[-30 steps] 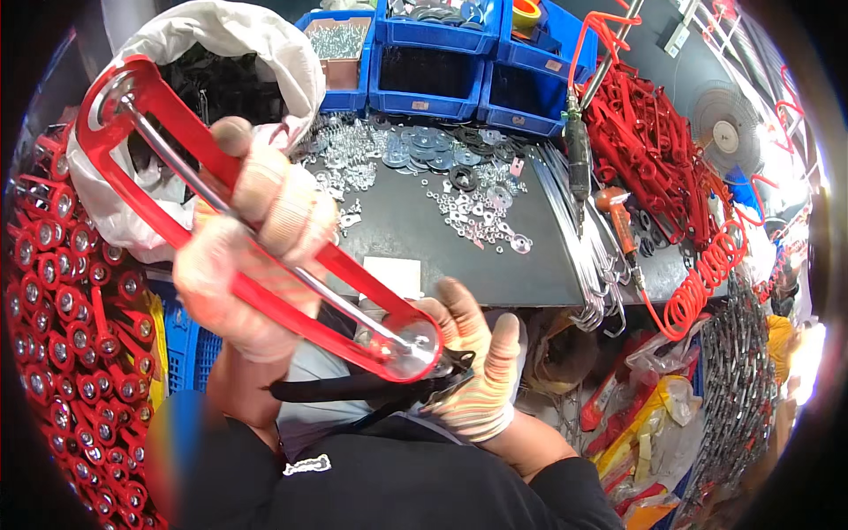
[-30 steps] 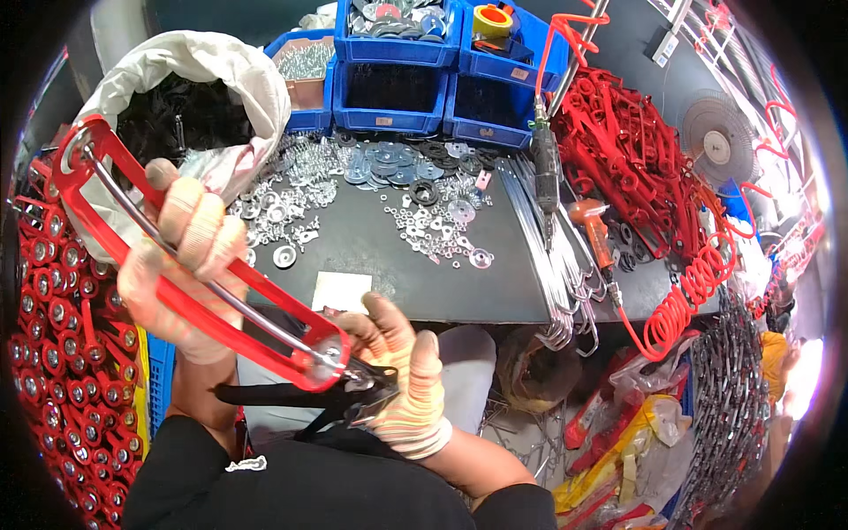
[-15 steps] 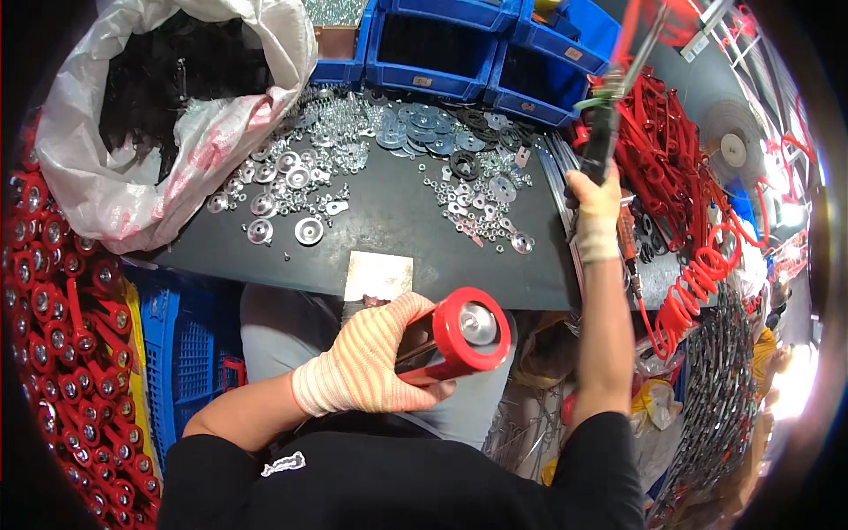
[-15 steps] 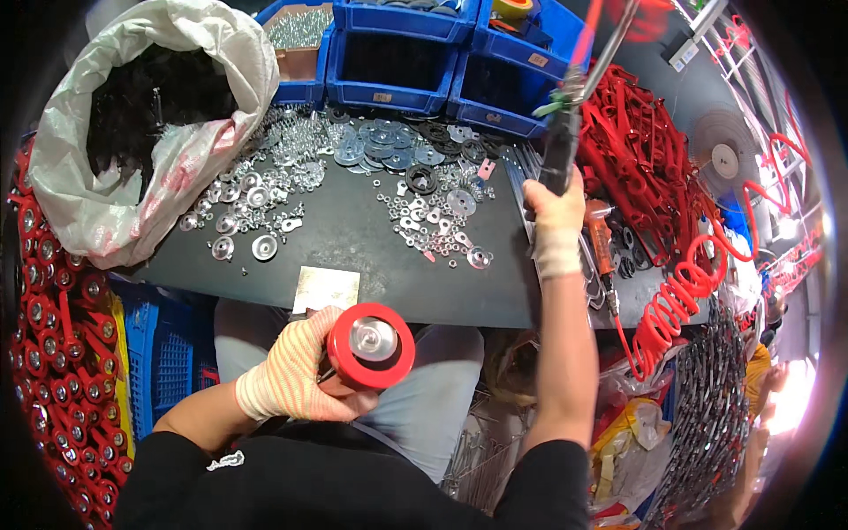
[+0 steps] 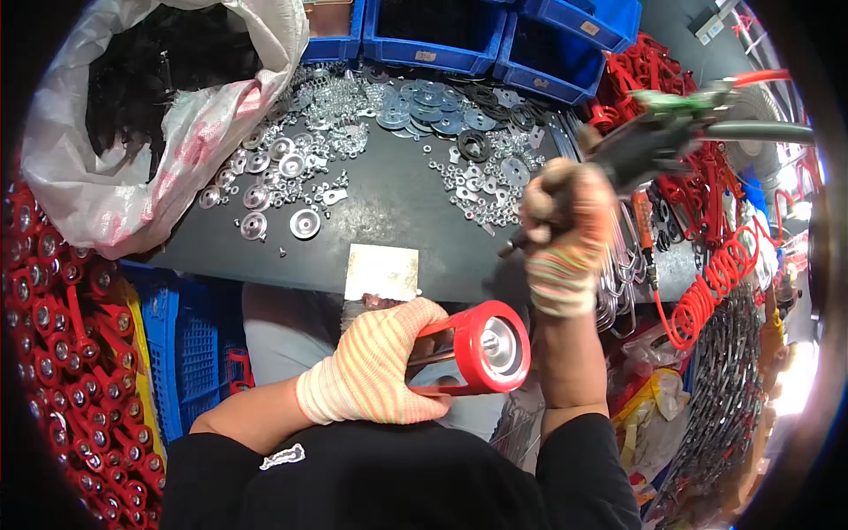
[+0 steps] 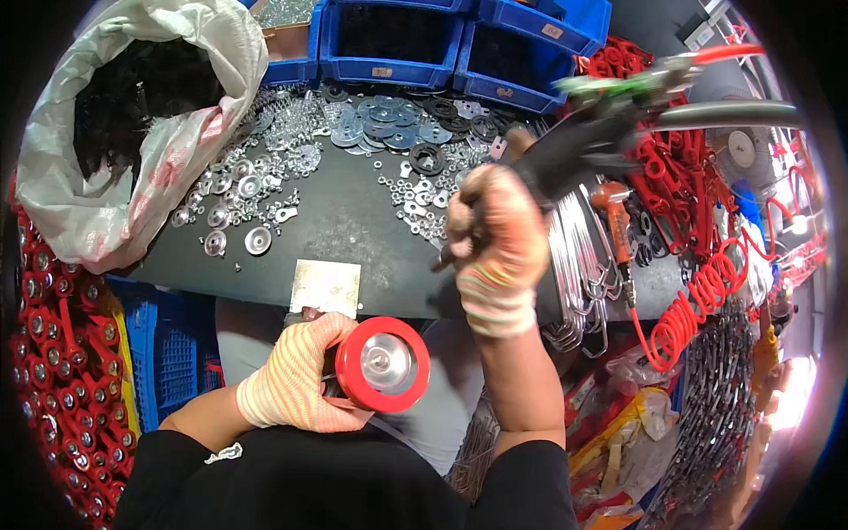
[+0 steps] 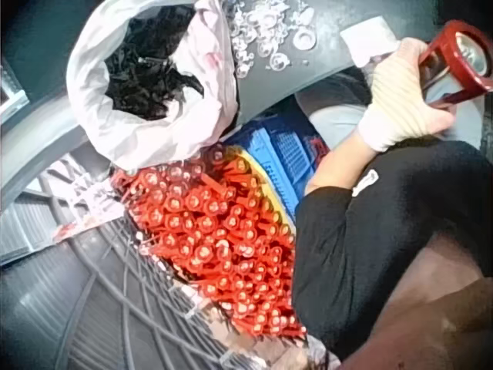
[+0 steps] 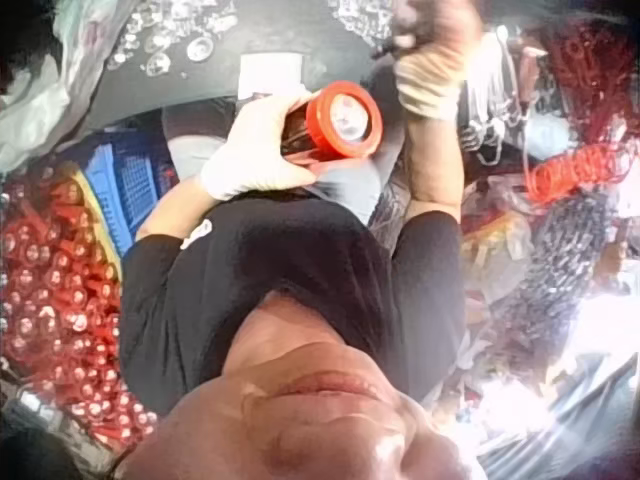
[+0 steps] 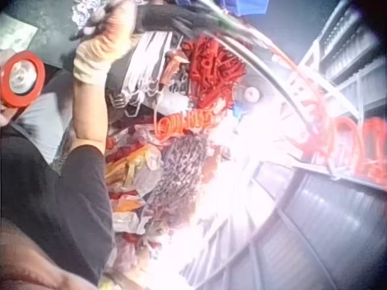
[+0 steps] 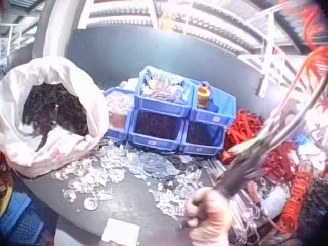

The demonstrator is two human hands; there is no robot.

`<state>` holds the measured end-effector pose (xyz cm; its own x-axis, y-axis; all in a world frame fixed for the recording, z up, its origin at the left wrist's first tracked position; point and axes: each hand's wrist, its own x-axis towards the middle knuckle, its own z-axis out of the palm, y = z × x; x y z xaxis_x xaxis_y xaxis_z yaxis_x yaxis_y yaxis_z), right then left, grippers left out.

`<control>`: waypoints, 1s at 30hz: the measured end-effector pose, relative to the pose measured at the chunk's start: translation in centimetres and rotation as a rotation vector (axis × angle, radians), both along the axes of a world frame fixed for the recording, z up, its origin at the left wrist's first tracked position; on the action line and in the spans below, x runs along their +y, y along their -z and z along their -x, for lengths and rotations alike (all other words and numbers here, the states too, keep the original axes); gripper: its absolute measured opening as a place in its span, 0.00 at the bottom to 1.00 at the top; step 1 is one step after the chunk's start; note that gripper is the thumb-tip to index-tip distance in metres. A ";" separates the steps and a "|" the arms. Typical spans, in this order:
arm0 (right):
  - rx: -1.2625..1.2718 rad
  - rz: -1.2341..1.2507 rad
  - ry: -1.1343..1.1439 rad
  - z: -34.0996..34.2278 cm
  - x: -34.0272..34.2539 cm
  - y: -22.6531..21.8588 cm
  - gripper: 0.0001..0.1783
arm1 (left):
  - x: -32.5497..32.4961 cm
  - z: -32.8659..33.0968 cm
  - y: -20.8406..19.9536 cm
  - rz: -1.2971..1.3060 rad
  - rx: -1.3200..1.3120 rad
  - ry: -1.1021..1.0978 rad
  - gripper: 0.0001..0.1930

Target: The person assembles components of a mechanical caulking gun by attaching metal washers and assembly brackets to a caulking gun frame and a grease gun barrel, using a pneumatic screwdriver and an industrial jig to secure the parts.

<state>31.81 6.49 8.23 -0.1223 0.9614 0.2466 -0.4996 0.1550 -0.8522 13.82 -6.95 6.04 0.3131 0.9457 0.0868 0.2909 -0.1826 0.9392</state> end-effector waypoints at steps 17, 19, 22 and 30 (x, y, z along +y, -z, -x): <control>0.270 0.020 -0.274 0.9 -9.3 -9.2 0.32 | -2.4 0.6 -2.3 -0.025 -0.019 0.193 0.28; 0.239 0.219 0.005 0.5 -8.8 -10.0 0.33 | -5.4 4.4 -2.3 0.085 0.099 0.084 0.35; -0.076 0.240 0.213 -6.7 -3.1 -5.1 0.21 | -9.8 12.2 -2.3 0.520 0.320 -0.081 0.40; -1.570 -0.338 0.964 -19.2 8.1 7.0 0.44 | 1.1 26.5 -4.6 -0.547 0.924 -0.817 0.17</control>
